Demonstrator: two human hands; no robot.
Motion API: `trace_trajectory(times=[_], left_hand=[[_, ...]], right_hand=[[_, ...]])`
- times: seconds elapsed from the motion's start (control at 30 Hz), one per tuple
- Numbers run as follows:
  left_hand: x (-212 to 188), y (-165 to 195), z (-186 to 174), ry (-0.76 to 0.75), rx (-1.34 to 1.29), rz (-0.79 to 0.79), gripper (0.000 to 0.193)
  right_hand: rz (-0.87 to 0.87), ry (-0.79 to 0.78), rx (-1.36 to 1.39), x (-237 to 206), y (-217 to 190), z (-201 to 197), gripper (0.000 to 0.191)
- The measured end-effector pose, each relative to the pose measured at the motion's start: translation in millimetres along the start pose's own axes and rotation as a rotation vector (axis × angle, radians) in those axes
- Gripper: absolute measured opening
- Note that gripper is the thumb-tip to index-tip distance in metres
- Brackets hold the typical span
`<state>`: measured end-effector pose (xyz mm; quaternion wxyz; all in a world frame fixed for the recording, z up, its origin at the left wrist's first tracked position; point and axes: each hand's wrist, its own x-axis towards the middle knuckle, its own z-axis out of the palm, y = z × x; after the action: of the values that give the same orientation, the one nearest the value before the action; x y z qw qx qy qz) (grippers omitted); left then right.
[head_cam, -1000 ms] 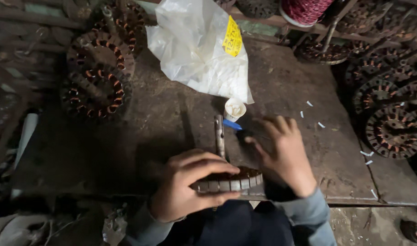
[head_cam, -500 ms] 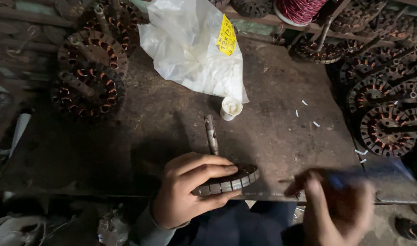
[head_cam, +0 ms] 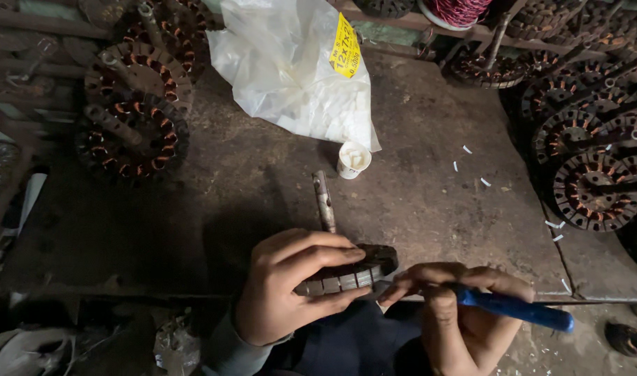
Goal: The person assembles a circular electrical component by inserting small white rectangular pieces into slots on a metal ring. They use a blue-handled screwdriver to press the pieces into place and rotate the ring to access different slots.
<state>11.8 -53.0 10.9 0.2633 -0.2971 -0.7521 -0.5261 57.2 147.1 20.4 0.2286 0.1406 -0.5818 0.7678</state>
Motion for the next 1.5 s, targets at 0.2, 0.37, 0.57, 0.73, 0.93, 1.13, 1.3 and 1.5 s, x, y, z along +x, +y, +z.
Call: trace_trajectory(times=[0.2, 0.37, 0.57, 0.73, 0.93, 1.13, 1.3, 1.5], left_hand=[[-2, -3, -1, -0.024, -0.021, -0.026, 0.035], [-2, -5, -3, -0.023, -0.016, -0.022, 0.037], [-3, -4, -2, -0.059, -0.047, -0.027, 0.04], [-1, 0, -1, -0.037, -0.029, -0.014, 0.037], [2, 4, -3, -0.041, -0.065, -0.022, 0.039], [3, 7, -2, -0.06, -0.02, -0.048, 0.04], [7, 11, -8, -0.072, -0.072, 0.004, 0.04], [6, 14, -6, -0.072, -0.129, -0.068, 0.04]], right_hand=[[-0.013, -0.092, -0.084, 4, -3, 7, 0.024], [-0.091, -0.184, -0.141, -5, 5, -2, 0.023], [-0.182, -0.048, -0.043, -22, 30, -10, 0.023], [-0.149, -0.068, 0.07, -22, 35, -22, 0.021], [-0.17, -0.012, 0.114, -18, 40, -11, 0.021], [-0.097, -0.15, -0.339, -10, -10, 2, 0.02], [-0.534, -0.564, -1.115, -5, -18, 5, 0.016], [-0.704, -0.552, -1.201, -25, -10, 15, 0.017]])
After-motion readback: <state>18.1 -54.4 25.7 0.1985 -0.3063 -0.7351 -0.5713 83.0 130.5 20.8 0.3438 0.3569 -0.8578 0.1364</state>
